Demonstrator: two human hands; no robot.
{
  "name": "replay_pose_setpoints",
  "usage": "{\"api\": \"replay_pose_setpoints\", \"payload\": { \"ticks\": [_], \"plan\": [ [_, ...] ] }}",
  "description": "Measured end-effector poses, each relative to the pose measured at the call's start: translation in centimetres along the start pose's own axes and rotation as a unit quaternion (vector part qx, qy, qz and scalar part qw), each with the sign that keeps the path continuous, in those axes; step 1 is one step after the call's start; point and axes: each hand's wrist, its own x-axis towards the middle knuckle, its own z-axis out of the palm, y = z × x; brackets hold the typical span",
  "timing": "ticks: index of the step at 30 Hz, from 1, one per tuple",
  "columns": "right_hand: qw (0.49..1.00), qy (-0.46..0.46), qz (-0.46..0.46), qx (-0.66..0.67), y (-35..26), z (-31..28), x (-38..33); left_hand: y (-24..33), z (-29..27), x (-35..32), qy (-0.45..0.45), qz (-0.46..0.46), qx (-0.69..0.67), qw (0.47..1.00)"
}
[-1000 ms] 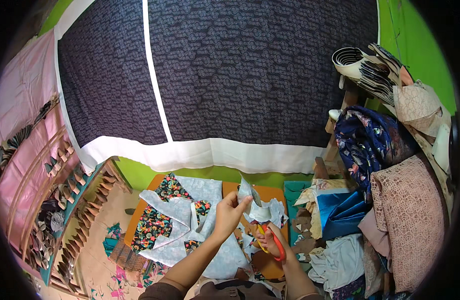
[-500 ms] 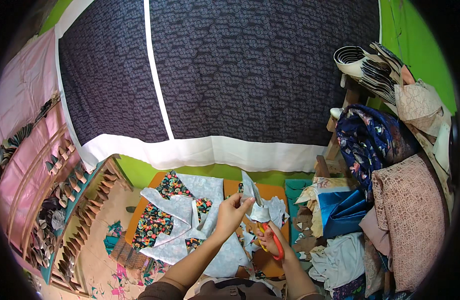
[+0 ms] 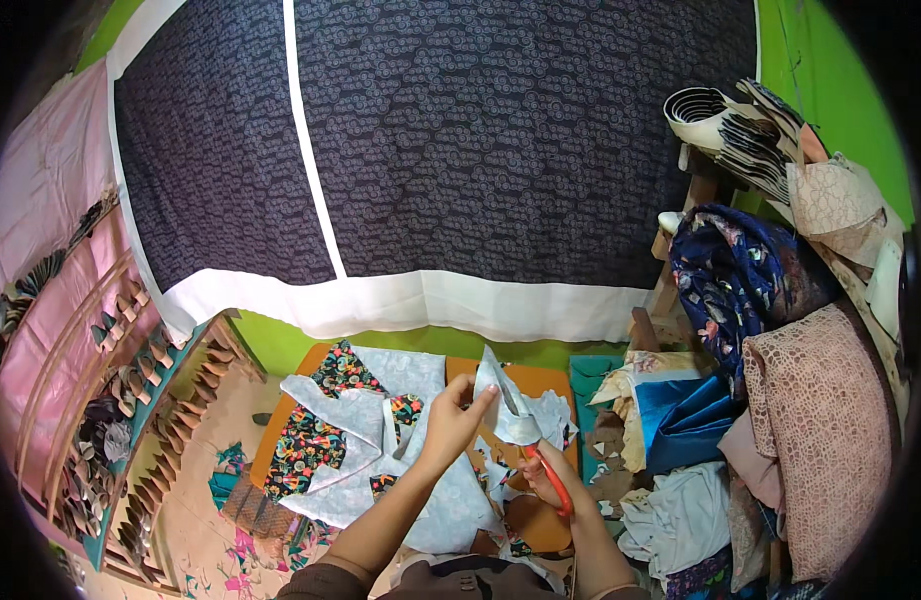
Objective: Cutting pieces of patterned and plain fabric using scissors on a table.
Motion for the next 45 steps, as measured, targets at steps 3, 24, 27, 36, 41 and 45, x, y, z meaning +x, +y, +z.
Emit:
{"api": "replay_pose_setpoints", "payload": {
  "ticks": [3, 24, 27, 36, 41, 45],
  "plan": [
    [0.999, -0.021, -0.033, 0.024, 0.5, -0.1, -0.1, -0.2, 0.3, -0.3, -0.017, -0.021, -0.03, 0.999],
    [0.981, -0.032, 0.003, 0.191, -0.1, 1.4, 0.0, 1.3, 1.1, -1.6, 0.002, -0.033, -0.042, 0.999],
    [0.978, -0.039, 0.004, 0.204, 0.1, 1.1, -0.1, 1.5, 1.2, -1.5, -0.008, -0.053, -0.038, 0.998],
    [0.976, -0.018, 0.05, 0.212, -0.9, 0.9, -0.3, 0.9, 0.9, -1.1, -0.009, -0.049, -0.027, 0.998],
    [0.981, -0.008, 0.057, 0.186, -0.7, 0.8, -0.4, 0.7, 1.1, -1.0, -0.018, -0.034, -0.041, 0.998],
    [0.978, -0.022, 0.02, 0.208, -0.4, 1.0, 0.1, 1.0, 0.9, -1.0, -0.022, -0.041, -0.037, 0.998]
  ]
}}
